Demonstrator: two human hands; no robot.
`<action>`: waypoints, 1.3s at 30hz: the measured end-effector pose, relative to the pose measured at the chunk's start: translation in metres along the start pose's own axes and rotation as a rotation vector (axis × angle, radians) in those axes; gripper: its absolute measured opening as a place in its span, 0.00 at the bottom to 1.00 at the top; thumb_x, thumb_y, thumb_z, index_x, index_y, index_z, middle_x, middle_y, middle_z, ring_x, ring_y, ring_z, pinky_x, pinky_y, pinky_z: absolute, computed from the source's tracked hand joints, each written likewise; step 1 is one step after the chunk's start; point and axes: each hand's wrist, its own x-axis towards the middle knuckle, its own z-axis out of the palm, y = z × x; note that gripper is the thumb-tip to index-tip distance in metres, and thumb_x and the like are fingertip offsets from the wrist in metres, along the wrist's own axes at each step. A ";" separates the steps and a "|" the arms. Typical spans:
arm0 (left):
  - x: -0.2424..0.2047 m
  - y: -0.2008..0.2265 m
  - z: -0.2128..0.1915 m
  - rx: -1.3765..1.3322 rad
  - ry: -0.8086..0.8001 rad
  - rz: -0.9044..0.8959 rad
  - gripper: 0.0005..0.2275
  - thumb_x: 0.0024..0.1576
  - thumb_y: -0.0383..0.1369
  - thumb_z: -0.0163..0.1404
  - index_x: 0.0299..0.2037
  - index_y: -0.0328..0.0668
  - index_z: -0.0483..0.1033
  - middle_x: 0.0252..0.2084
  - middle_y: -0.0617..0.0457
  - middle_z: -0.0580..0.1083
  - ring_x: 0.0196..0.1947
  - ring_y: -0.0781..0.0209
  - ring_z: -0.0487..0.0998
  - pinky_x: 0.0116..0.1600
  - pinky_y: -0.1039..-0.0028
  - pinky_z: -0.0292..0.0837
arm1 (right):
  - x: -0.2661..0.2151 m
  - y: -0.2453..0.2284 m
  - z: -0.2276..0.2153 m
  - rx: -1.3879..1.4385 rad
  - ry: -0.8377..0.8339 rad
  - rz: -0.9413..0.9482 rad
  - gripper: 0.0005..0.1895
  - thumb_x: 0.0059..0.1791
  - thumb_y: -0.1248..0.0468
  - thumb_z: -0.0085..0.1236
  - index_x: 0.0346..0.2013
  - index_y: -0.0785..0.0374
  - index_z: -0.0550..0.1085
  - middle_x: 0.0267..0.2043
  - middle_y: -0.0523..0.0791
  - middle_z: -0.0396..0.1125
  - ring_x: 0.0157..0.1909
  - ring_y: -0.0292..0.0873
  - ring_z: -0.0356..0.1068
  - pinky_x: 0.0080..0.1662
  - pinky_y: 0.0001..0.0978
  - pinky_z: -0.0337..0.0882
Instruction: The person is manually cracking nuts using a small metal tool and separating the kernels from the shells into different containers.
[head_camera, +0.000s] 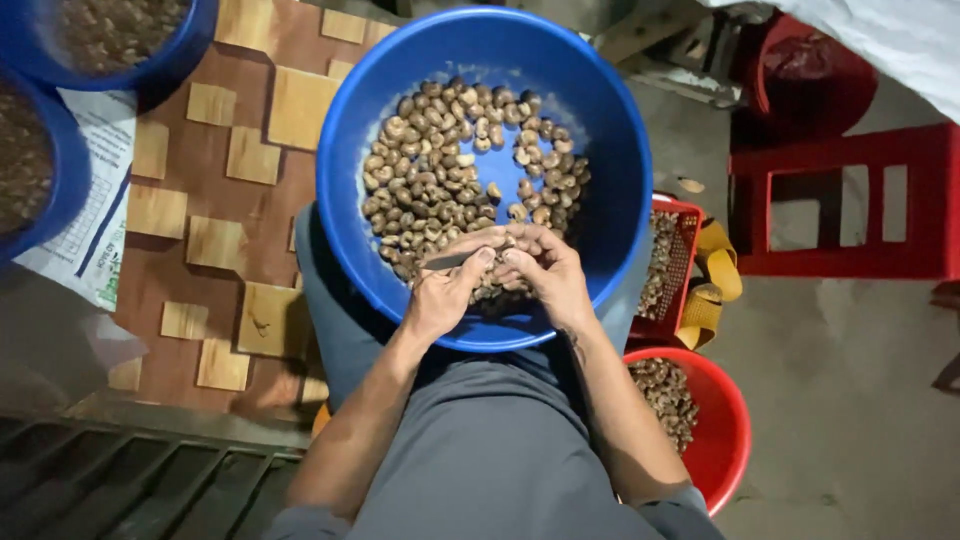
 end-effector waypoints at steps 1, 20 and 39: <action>0.000 0.002 0.002 -0.027 -0.002 0.020 0.09 0.66 0.32 0.51 0.50 0.35 0.81 0.50 0.38 0.80 0.55 0.44 0.79 0.59 0.50 0.75 | -0.001 0.002 -0.003 0.020 -0.006 -0.034 0.21 0.51 0.69 0.61 0.58 0.71 0.70 0.41 0.55 0.74 0.35 0.47 0.79 0.35 0.37 0.83; -0.009 0.013 0.008 -0.159 -0.024 0.046 0.08 0.65 0.30 0.53 0.49 0.35 0.82 0.49 0.40 0.81 0.53 0.49 0.81 0.58 0.55 0.76 | -0.017 0.000 0.003 -0.094 -0.036 -0.350 0.24 0.46 0.75 0.69 0.53 0.72 0.69 0.34 0.50 0.72 0.37 0.39 0.75 0.38 0.33 0.80; -0.011 0.016 0.018 -0.213 -0.045 0.012 0.08 0.64 0.28 0.53 0.47 0.30 0.82 0.48 0.38 0.80 0.53 0.49 0.80 0.59 0.56 0.75 | -0.012 0.018 -0.016 0.102 -0.053 -0.274 0.23 0.48 0.74 0.65 0.53 0.69 0.64 0.37 0.53 0.73 0.32 0.45 0.79 0.30 0.35 0.81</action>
